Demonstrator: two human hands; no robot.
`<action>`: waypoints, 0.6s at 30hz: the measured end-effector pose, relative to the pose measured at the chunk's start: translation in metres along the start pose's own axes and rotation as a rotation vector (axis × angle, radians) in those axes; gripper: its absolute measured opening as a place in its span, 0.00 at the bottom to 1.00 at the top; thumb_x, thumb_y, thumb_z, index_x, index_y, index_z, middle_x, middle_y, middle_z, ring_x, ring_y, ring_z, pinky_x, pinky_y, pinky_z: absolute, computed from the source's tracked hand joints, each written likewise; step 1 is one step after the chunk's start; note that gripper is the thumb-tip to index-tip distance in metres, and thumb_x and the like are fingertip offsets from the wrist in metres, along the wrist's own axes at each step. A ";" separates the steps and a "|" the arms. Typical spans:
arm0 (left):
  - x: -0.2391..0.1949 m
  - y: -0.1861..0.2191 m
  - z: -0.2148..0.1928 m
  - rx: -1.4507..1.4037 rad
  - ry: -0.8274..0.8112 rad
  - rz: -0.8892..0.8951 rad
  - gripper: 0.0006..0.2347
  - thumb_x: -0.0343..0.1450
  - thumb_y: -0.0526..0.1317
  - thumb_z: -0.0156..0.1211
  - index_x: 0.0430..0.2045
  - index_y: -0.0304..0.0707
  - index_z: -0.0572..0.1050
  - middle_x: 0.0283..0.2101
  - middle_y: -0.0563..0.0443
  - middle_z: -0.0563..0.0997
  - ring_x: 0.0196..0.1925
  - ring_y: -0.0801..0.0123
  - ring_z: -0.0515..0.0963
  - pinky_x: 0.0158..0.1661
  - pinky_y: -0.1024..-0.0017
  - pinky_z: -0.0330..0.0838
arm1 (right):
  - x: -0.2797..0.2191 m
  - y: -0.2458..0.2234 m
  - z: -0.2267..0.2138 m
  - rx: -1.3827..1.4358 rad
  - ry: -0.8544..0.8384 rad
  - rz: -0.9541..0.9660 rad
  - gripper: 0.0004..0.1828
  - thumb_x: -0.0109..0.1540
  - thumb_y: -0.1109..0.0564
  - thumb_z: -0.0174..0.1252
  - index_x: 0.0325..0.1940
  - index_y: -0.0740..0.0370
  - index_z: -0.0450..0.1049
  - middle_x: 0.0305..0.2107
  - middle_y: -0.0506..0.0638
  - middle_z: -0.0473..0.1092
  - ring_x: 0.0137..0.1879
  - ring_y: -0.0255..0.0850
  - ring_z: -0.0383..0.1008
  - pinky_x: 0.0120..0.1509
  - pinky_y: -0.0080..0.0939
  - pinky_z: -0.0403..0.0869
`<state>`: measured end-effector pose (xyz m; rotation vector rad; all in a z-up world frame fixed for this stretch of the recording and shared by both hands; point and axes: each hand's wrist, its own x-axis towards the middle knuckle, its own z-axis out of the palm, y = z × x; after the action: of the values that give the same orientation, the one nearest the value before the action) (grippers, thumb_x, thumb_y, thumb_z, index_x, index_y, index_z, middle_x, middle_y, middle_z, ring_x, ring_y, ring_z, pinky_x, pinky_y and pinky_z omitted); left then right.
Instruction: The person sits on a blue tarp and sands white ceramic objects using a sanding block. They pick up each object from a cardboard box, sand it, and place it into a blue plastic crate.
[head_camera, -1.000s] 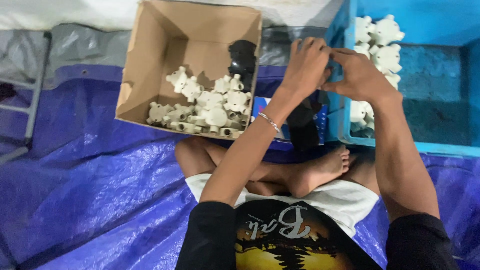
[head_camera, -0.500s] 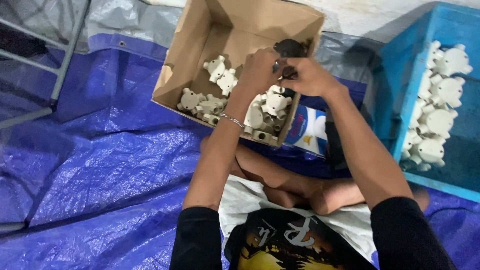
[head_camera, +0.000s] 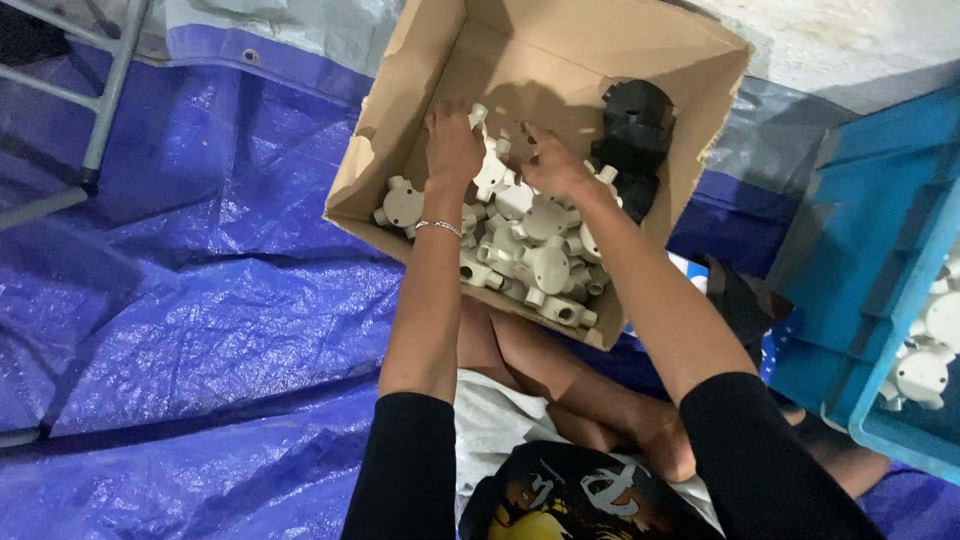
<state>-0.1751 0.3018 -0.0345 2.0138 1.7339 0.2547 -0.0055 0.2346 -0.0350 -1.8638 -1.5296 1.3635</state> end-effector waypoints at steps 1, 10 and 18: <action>-0.001 -0.001 -0.003 0.001 -0.002 -0.003 0.15 0.74 0.39 0.55 0.54 0.33 0.68 0.56 0.34 0.69 0.61 0.42 0.72 0.52 0.52 0.77 | -0.007 -0.018 -0.002 0.001 -0.004 0.001 0.38 0.67 0.44 0.58 0.75 0.55 0.50 0.64 0.63 0.58 0.66 0.56 0.66 0.64 0.56 0.71; 0.018 -0.034 0.046 -0.033 -0.167 -0.101 0.23 0.78 0.49 0.46 0.62 0.28 0.60 0.64 0.29 0.61 0.62 0.35 0.70 0.57 0.45 0.73 | -0.067 -0.128 -0.020 -0.064 -0.195 0.098 0.39 0.65 0.64 0.50 0.76 0.63 0.40 0.71 0.64 0.46 0.77 0.57 0.45 0.78 0.59 0.54; -0.013 -0.003 0.033 -0.115 -0.222 -0.184 0.19 0.74 0.55 0.51 0.45 0.36 0.73 0.64 0.33 0.64 0.70 0.37 0.57 0.63 0.44 0.61 | -0.052 -0.065 -0.027 -0.145 -0.283 0.071 0.45 0.56 0.55 0.61 0.75 0.56 0.51 0.69 0.66 0.52 0.72 0.65 0.53 0.72 0.65 0.60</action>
<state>-0.1657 0.2820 -0.0630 1.7177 1.7083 0.0653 -0.0149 0.2179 0.0503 -1.8892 -1.7547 1.6469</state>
